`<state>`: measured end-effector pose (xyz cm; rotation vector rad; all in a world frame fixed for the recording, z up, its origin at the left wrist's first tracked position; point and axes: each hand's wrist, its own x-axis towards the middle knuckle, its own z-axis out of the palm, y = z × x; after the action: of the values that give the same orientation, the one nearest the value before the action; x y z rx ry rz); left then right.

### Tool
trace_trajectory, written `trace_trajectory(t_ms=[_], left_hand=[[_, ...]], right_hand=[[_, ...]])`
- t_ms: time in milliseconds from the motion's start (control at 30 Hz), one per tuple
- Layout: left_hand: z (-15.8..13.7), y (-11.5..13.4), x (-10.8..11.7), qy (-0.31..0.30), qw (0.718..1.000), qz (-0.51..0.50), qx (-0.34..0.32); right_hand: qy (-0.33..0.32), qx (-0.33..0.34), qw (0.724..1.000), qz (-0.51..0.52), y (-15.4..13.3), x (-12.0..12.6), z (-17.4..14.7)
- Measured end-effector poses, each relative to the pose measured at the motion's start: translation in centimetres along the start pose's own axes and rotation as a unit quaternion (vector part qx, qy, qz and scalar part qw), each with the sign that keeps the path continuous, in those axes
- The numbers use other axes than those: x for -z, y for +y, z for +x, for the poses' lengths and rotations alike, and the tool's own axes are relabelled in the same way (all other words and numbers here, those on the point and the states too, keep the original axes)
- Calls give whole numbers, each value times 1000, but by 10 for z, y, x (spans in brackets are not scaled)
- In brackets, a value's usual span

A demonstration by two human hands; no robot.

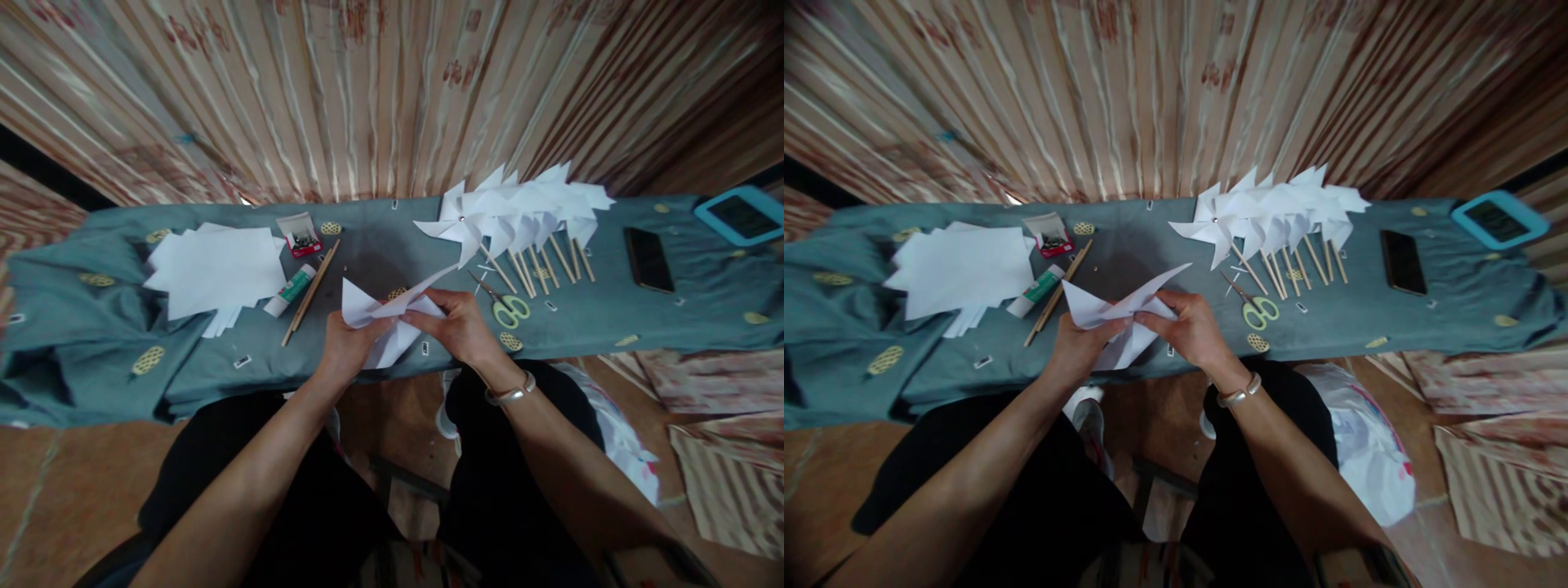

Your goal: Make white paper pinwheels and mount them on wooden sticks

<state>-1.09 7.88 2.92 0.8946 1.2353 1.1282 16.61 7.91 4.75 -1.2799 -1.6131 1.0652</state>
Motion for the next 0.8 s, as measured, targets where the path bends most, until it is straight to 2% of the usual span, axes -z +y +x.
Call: trace_trajectory(t_ms=[400, 800], left_hand=[[2, 1, 1, 10, 1000, 19, 1], [0, 13, -3, 25, 999, 31, 3]], right_hand=[[13, -42, 998, 41, -1, -5, 1], [-3, -28, 1000, 1, 3, -6, 1]])
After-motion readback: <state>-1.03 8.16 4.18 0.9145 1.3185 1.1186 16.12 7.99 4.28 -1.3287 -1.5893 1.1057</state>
